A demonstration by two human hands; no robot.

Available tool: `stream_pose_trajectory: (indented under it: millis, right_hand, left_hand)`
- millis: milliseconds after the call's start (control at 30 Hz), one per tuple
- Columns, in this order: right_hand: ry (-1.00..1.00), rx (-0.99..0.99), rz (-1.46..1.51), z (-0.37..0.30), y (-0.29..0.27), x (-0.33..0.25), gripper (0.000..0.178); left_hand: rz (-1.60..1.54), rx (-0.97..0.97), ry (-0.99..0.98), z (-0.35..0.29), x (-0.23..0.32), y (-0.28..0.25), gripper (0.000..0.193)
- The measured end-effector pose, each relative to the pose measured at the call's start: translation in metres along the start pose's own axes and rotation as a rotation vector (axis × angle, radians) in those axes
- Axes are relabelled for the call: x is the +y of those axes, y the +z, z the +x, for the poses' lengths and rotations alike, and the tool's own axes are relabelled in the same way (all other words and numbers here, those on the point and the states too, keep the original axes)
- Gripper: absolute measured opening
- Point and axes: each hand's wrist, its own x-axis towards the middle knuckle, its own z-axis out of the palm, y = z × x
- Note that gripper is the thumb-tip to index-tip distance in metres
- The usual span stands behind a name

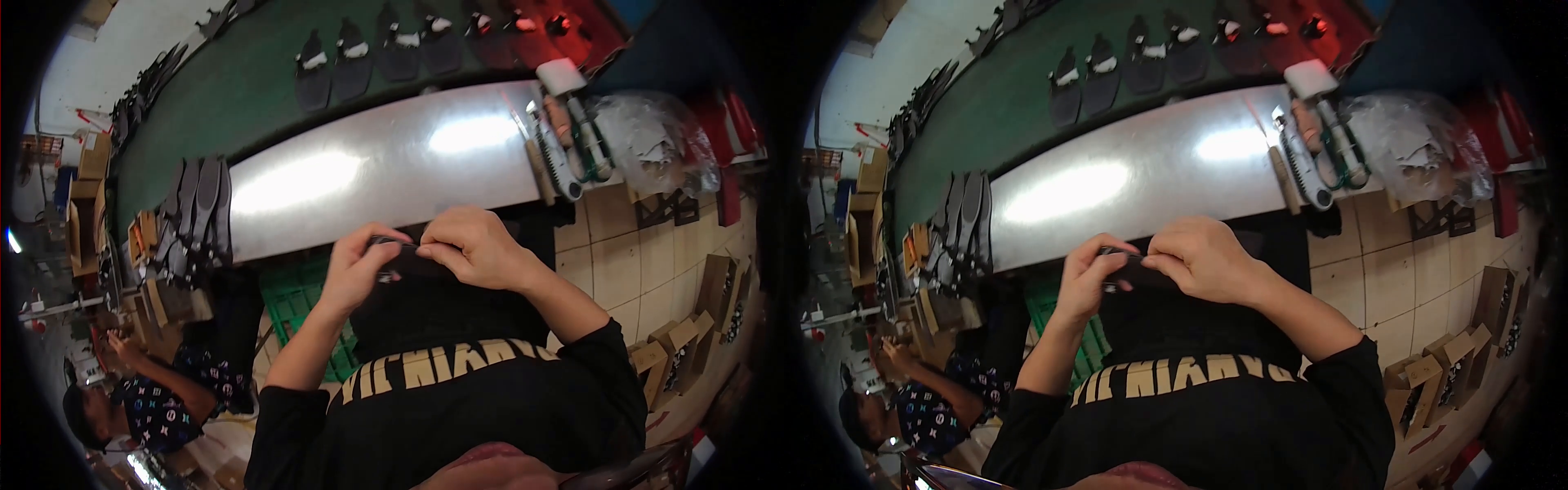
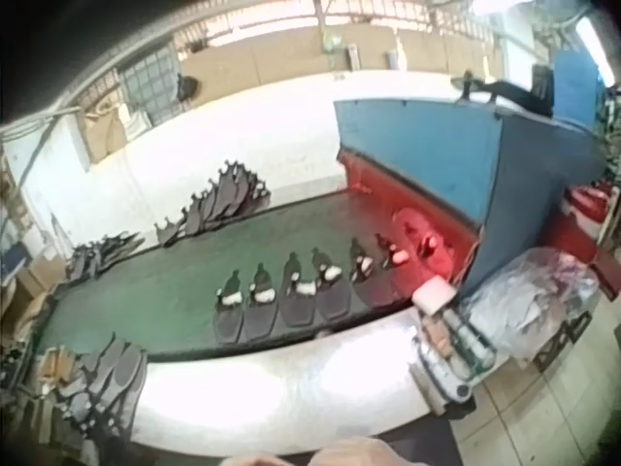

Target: The recorder is assembling or finishing shoe components at a workbench, involving writing on a card and trimming edges with a sharp tool.

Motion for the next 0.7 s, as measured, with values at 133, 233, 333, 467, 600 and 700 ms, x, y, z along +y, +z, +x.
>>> stream_pose_trajectory:
  millis: [133, 233, 333, 467, 600, 700]
  right_hand:
    - [-0.114, 0.628, -0.351, 0.017, -0.047, 0.003, 0.025]
    - [0.049, 0.666, -0.668, 0.008, -0.074, 0.053, 0.028]
    - [0.202, 0.482, -0.986, -0.001, -0.068, 0.071, 0.033]
    - [0.284, 0.427, -1.015, -0.005, -0.064, 0.078, 0.037]
    - [0.212, 0.427, -0.907, -0.003, -0.054, 0.084, 0.032]
    - [0.150, 0.483, -0.553, 0.001, -0.046, 0.048, 0.027]
  left_hand:
    - [-0.438, 0.266, 0.172, 0.002, 0.007, -0.040, 0.024]
    - [-0.552, 0.374, 0.062, -0.001, -0.005, -0.055, 0.032]
    - [-0.783, 0.294, -0.106, 0.007, -0.035, -0.066, 0.044]
    - [-0.795, 0.153, -0.169, 0.010, -0.031, -0.051, 0.047]
    - [-0.726, 0.082, -0.197, 0.010, -0.035, -0.043, 0.045]
    - [-0.804, 0.173, -0.251, 0.011, -0.042, -0.039, 0.039]
